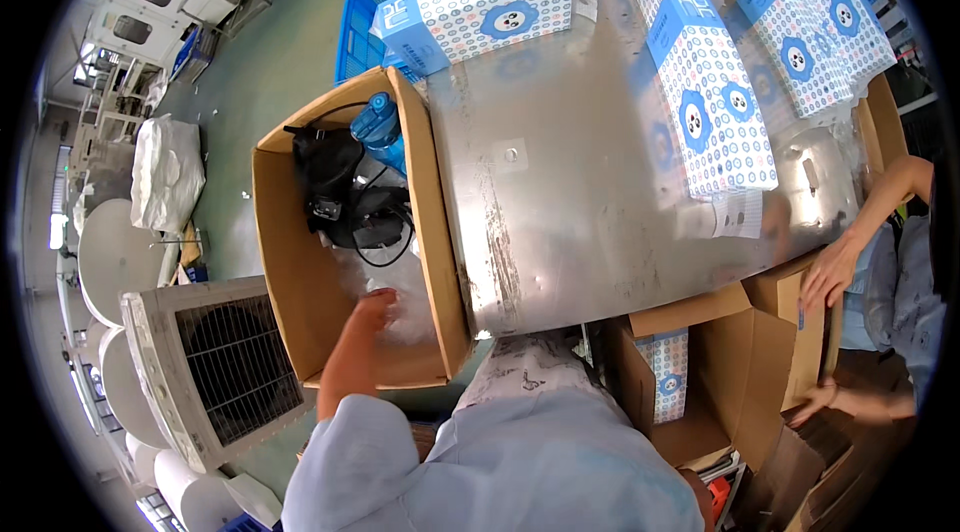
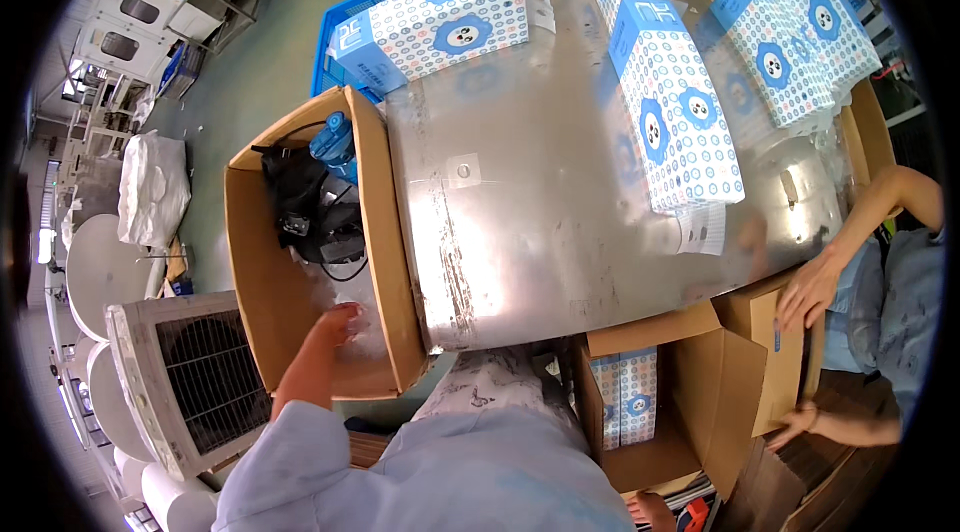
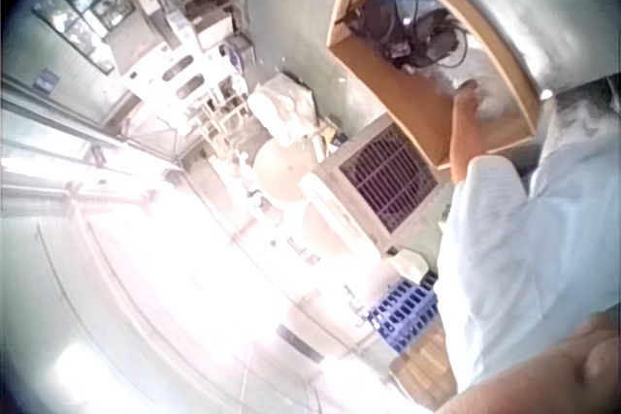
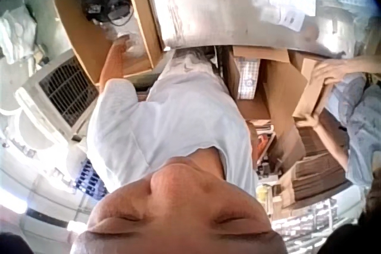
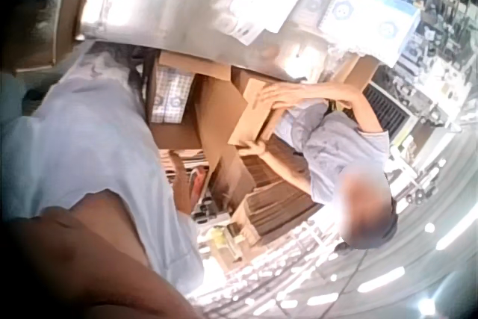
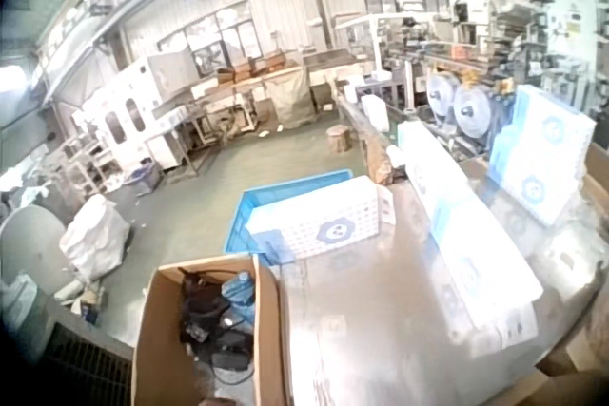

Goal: The person repeatedly picks up small blue-and-white patterned boxes from a table and places them into a larger cardboard box. The person also folds the flaps of the larger box and uses bubble wrap to cushion the contents. A coworker is visible across the table performing similar packing actions.

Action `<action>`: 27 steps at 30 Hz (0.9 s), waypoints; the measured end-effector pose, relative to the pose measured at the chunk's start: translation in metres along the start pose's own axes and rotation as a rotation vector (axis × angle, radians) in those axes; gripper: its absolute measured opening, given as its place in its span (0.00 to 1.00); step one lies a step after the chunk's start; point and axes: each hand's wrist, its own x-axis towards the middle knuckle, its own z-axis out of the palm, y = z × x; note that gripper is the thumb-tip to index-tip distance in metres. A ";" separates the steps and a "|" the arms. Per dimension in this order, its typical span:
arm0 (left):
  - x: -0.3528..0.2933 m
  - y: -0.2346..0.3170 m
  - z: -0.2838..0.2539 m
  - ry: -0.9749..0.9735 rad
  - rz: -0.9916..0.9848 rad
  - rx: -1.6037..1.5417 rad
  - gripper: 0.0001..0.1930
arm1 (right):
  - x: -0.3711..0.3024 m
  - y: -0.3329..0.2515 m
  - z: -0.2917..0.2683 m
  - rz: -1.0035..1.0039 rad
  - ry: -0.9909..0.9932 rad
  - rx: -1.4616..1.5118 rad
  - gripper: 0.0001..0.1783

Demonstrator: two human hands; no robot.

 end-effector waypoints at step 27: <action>-0.341 0.045 0.468 -1.304 -0.036 1.140 0.44 | 0.022 -0.075 0.028 -0.625 0.036 1.363 0.23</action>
